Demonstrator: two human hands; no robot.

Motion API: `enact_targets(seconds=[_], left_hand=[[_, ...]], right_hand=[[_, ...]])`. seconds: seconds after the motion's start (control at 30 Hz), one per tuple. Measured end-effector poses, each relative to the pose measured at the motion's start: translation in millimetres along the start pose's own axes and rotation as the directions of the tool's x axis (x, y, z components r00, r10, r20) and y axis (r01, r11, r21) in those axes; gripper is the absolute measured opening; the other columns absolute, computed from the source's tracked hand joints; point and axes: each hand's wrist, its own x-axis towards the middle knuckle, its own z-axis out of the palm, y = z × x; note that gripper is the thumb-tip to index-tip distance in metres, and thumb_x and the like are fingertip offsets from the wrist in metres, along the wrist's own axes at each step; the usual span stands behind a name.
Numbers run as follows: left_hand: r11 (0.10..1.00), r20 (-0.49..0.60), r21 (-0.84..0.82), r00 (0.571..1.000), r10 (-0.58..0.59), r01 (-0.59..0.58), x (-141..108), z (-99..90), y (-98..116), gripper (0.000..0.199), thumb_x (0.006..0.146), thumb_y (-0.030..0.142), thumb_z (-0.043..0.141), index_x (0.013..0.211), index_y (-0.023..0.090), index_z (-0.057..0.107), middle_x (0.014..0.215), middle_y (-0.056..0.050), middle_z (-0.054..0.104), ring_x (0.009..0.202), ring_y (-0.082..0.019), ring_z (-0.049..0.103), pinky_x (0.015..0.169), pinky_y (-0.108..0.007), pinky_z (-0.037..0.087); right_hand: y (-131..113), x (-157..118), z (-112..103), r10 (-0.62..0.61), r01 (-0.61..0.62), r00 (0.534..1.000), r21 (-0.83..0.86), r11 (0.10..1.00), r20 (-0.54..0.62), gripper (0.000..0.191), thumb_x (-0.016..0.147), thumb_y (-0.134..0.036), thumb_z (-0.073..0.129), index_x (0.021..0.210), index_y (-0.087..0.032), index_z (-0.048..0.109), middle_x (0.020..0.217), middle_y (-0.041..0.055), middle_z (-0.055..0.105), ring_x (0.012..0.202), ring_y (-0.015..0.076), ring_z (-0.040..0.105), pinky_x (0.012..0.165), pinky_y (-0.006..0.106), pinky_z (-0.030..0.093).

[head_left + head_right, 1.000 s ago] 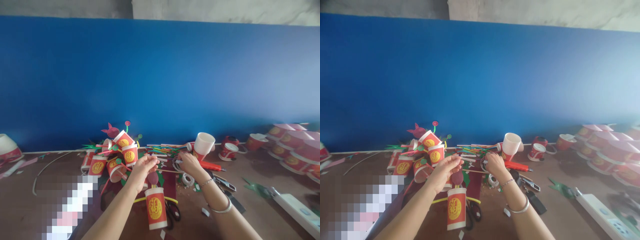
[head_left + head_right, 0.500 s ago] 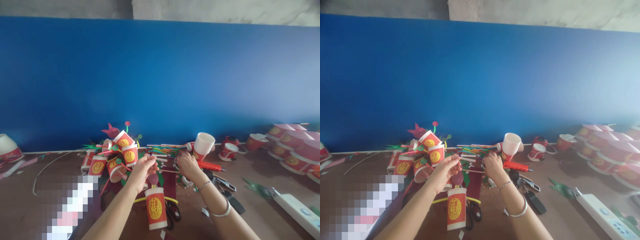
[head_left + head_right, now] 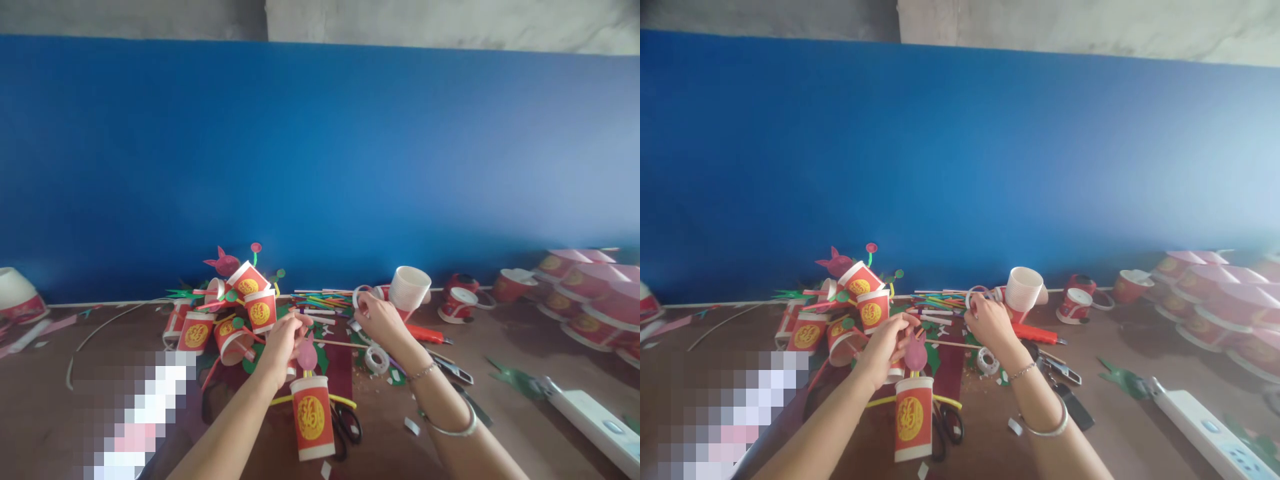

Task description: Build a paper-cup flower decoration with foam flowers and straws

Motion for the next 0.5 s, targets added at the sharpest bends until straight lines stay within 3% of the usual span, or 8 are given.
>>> enact_targets(seconds=[0.07, 0.2, 0.33, 0.5], left_hand=[[0.995, -0.026, 0.09, 0.999, 0.041, -0.039, -1, 0.4, 0, 0.013, 0.068, 0.027, 0.052, 0.067, 0.017, 0.06, 0.055, 0.005, 0.045, 0.043, -0.007, 0.038, 0.041, -0.019, 0.025], [0.944, 0.009, 0.26, 0.978, 0.206, -0.201, -6, 1.9, 1, 0.021, 0.076, 0.024, 0.047, 0.081, 0.018, 0.066, 0.056, 0.003, 0.049, 0.051, -0.012, 0.046, 0.05, -0.022, 0.035], [0.851, 0.122, 0.395, 0.938, 0.324, -0.345, -14, 4.5, 3, 0.036, 0.08, 0.018, 0.039, 0.104, 0.02, 0.066, 0.061, 0.0, 0.056, 0.059, -0.016, 0.049, 0.057, -0.025, 0.037], [0.729, 0.174, 0.548, 0.908, 0.381, -0.41, -22, 10.1, 2, 0.039, 0.083, 0.021, 0.043, 0.115, 0.022, 0.064, 0.062, -0.001, 0.061, 0.06, -0.017, 0.052, 0.063, -0.025, 0.038]], right_hand=[[-7, -4, -1, -0.082, 0.076, 0.996, 0.191, 0.979, 0.026, 0.011, 0.084, -0.019, 0.041, 0.084, -0.019, 0.052, 0.067, 0.0004, 0.063, 0.064, 0.0157, 0.057, 0.061, 0.025, 0.035], [-27, -15, -1, -0.251, 0.199, 0.968, 0.529, 0.825, 0.028, 0.009, 0.087, -0.022, 0.039, 0.081, -0.021, 0.045, 0.058, -0.0047, 0.055, 0.052, 0.0119, 0.049, 0.053, 0.022, 0.032], [-40, -22, 1, -0.283, 0.226, 0.959, 0.613, 0.757, -0.003, 0.013, 0.087, -0.024, 0.042, 0.075, -0.021, 0.041, 0.056, -0.0067, 0.047, 0.05, 0.0096, 0.042, 0.049, 0.02, 0.028], [-43, -22, 3, -0.259, 0.206, 0.966, 0.617, 0.759, -0.004, 0.015, 0.088, -0.026, 0.043, 0.074, -0.02, 0.043, 0.056, -0.0071, 0.045, 0.049, 0.0091, 0.039, 0.048, 0.02, 0.027]])
